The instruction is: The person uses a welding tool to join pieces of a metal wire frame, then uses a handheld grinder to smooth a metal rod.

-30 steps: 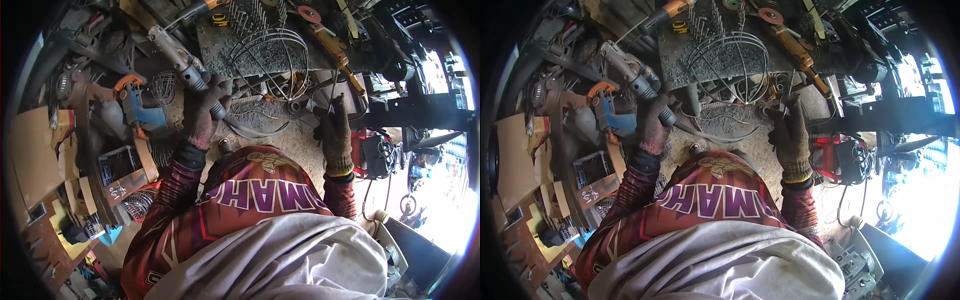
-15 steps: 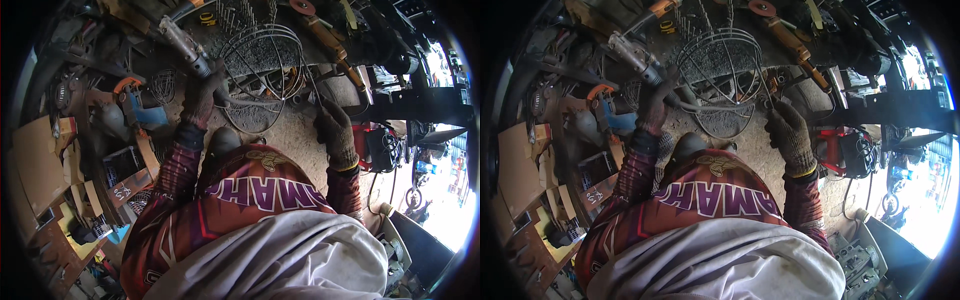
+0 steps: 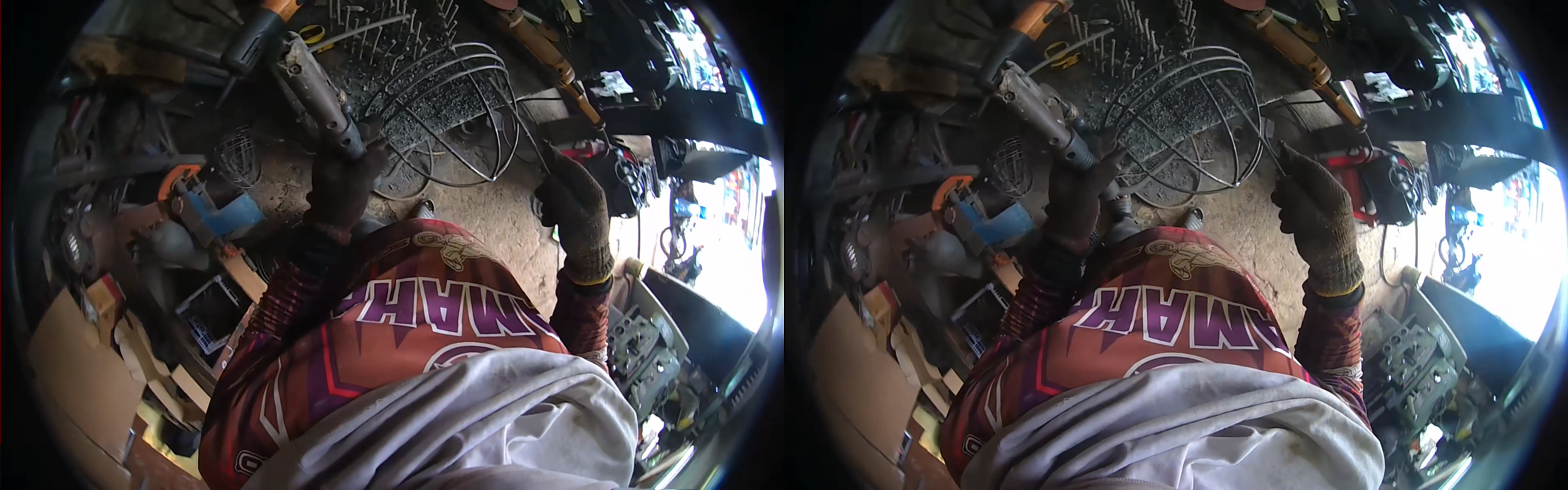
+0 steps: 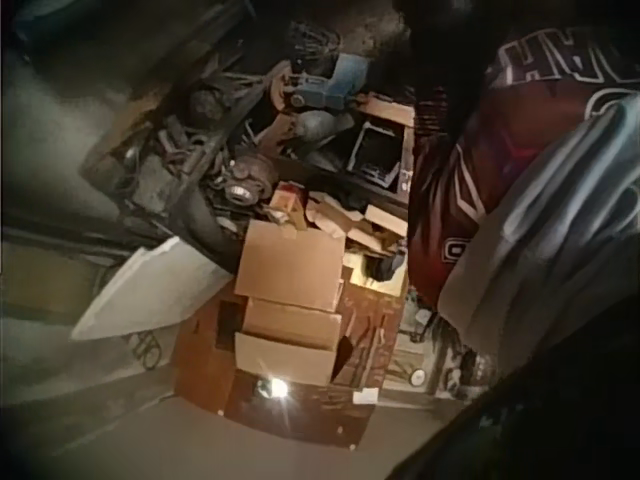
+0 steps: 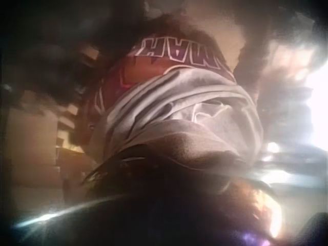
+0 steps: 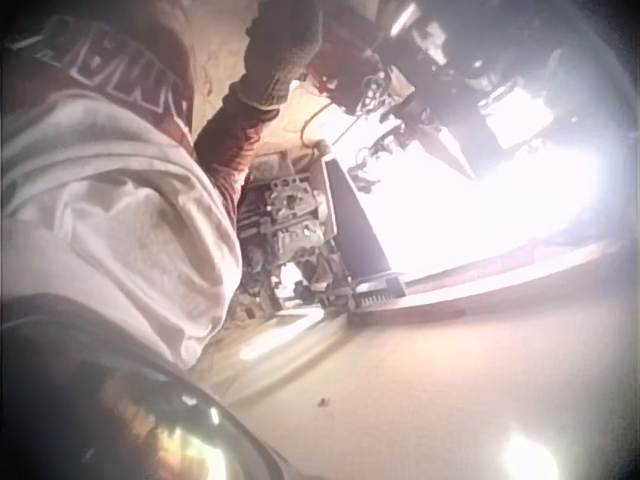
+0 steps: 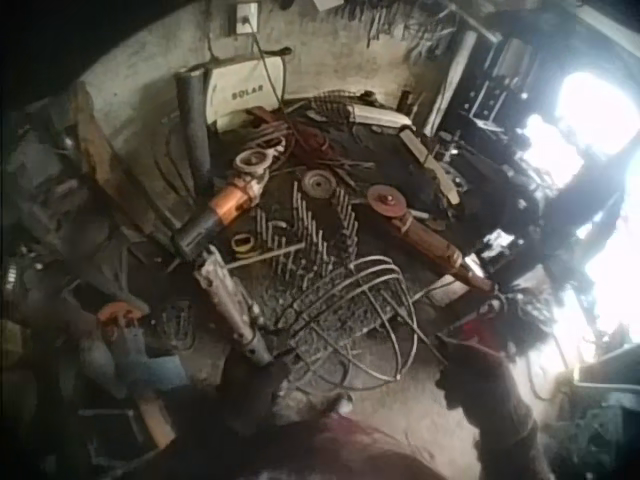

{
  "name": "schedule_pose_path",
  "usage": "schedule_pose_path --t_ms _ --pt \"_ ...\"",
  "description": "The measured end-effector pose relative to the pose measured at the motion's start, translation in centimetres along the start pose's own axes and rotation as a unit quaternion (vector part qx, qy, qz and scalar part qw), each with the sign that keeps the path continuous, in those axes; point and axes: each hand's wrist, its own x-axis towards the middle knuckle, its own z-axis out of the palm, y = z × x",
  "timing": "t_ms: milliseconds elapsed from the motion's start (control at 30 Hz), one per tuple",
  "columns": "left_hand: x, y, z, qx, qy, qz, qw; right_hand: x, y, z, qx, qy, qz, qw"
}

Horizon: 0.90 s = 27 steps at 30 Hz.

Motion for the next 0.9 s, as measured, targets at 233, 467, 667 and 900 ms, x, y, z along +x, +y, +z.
schedule_pose_path --t_ms 233,467,667,900 --pt "1.1 1.8 -1.4 0.059 -0.055 -0.063 0.995 0.1 -3.2 2.4 -0.181 0.010 -0.028 0.983" --pt "1.8 1.3 -1.4 0.041 -0.049 -0.092 0.994 0.7 -6.9 4.1 -0.315 -0.016 -0.074 0.946" --pt "1.5 1.0 -1.4 0.164 -0.075 -0.022 0.983 1.9 -8.9 4.1 -0.395 -0.062 -0.229 0.888" --pt "1.6 1.0 -0.1 0.167 -0.007 0.037 0.985 3.5 -9.2 5.3 -0.450 -0.072 -0.328 0.828"
